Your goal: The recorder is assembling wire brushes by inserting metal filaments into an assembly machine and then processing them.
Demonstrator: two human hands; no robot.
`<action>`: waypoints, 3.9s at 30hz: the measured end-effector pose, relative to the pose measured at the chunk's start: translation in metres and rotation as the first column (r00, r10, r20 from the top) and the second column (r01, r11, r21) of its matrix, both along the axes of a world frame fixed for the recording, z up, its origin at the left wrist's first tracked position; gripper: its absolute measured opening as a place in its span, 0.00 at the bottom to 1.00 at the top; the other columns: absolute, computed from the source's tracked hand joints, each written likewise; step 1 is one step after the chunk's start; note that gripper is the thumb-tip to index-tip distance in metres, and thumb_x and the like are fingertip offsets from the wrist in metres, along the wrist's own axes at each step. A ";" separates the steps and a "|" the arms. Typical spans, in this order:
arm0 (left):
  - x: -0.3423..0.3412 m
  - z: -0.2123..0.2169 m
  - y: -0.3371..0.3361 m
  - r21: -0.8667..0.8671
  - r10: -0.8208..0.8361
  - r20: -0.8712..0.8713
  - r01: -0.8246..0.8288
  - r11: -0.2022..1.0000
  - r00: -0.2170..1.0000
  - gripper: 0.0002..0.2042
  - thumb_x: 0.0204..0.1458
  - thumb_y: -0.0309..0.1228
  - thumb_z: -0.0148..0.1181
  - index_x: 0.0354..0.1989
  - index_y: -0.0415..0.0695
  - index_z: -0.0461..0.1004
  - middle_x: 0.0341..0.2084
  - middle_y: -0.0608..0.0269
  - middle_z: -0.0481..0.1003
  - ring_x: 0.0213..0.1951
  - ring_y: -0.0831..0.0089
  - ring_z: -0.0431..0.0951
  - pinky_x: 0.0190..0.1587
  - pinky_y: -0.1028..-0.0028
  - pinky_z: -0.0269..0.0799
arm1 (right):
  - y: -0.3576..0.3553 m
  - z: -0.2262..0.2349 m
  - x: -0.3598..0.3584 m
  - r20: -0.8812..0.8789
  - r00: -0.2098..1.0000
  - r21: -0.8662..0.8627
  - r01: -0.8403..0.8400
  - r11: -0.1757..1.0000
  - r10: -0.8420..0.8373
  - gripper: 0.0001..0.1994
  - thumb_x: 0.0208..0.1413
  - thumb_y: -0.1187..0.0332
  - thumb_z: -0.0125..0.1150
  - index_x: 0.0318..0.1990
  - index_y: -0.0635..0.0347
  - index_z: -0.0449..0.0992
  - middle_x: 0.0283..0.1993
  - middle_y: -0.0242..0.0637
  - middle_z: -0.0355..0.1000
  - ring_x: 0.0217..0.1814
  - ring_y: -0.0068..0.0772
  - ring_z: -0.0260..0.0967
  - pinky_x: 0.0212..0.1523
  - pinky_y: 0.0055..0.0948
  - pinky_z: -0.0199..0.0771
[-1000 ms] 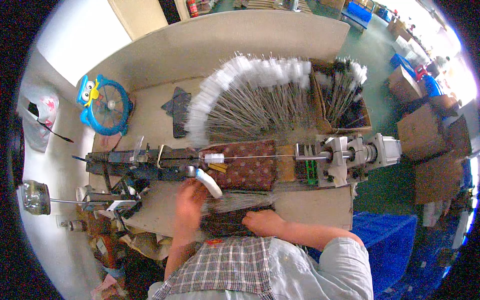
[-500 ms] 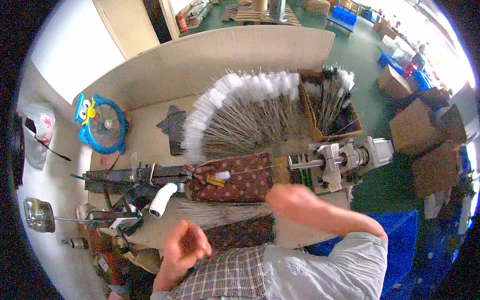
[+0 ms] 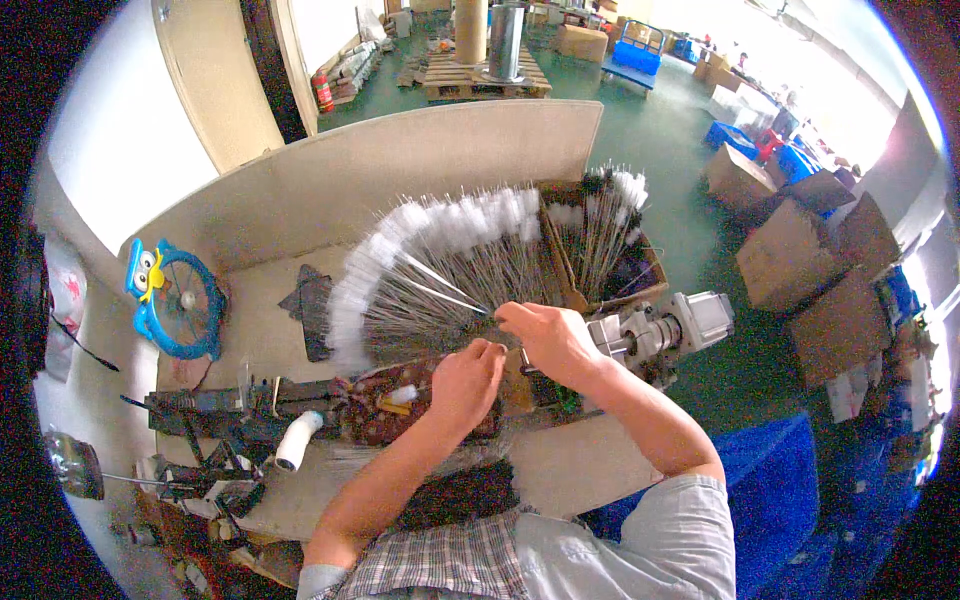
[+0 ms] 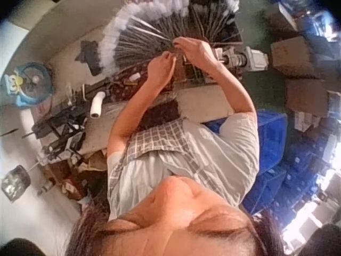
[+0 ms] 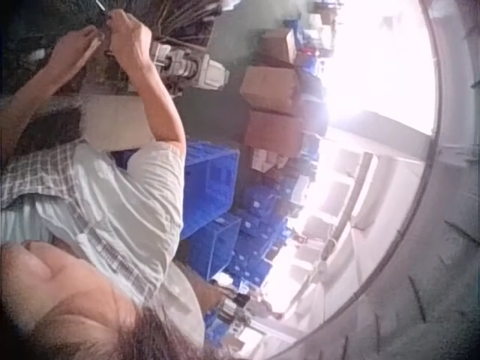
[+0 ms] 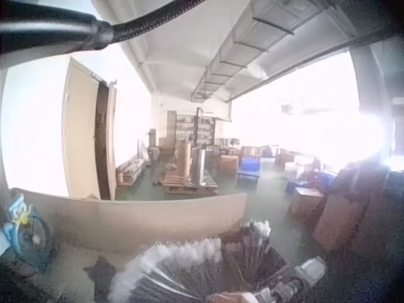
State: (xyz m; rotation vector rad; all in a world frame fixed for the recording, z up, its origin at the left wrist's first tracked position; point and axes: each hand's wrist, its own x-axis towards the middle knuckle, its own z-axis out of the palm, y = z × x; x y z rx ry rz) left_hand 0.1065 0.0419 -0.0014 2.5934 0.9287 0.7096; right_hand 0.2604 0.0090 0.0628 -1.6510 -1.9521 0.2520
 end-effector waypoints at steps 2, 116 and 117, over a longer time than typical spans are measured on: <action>0.001 -0.008 0.016 0.089 0.027 -0.063 -0.022 0.996 0.998 0.07 0.51 0.31 0.51 0.36 0.44 0.70 0.28 0.59 0.70 0.28 0.59 0.75 0.29 0.63 0.70 | 0.001 -0.006 0.002 -0.036 0.998 -0.059 0.049 0.997 -0.051 0.09 0.46 0.70 0.57 0.38 0.54 0.75 0.32 0.43 0.73 0.34 0.45 0.72 0.32 0.38 0.71; -0.109 -0.003 -0.039 -0.752 0.887 0.454 0.497 0.432 -0.083 0.18 0.60 0.43 0.40 0.44 0.40 0.66 0.41 0.62 0.70 0.44 0.72 0.70 0.51 0.69 0.61 | 0.024 -0.025 -0.146 -0.052 0.960 0.129 -0.267 0.955 0.275 0.12 0.41 0.62 0.61 0.34 0.56 0.77 0.33 0.33 0.73 0.40 0.37 0.67 0.41 0.35 0.68; -0.108 -0.002 -0.038 -0.755 0.886 0.456 0.493 0.432 -0.078 0.18 0.60 0.43 0.40 0.44 0.40 0.66 0.41 0.62 0.70 0.44 0.72 0.70 0.51 0.69 0.61 | 0.027 -0.029 -0.149 -0.020 0.969 0.159 -0.240 0.958 0.246 0.13 0.39 0.62 0.62 0.34 0.56 0.77 0.35 0.32 0.72 0.41 0.36 0.67 0.41 0.34 0.68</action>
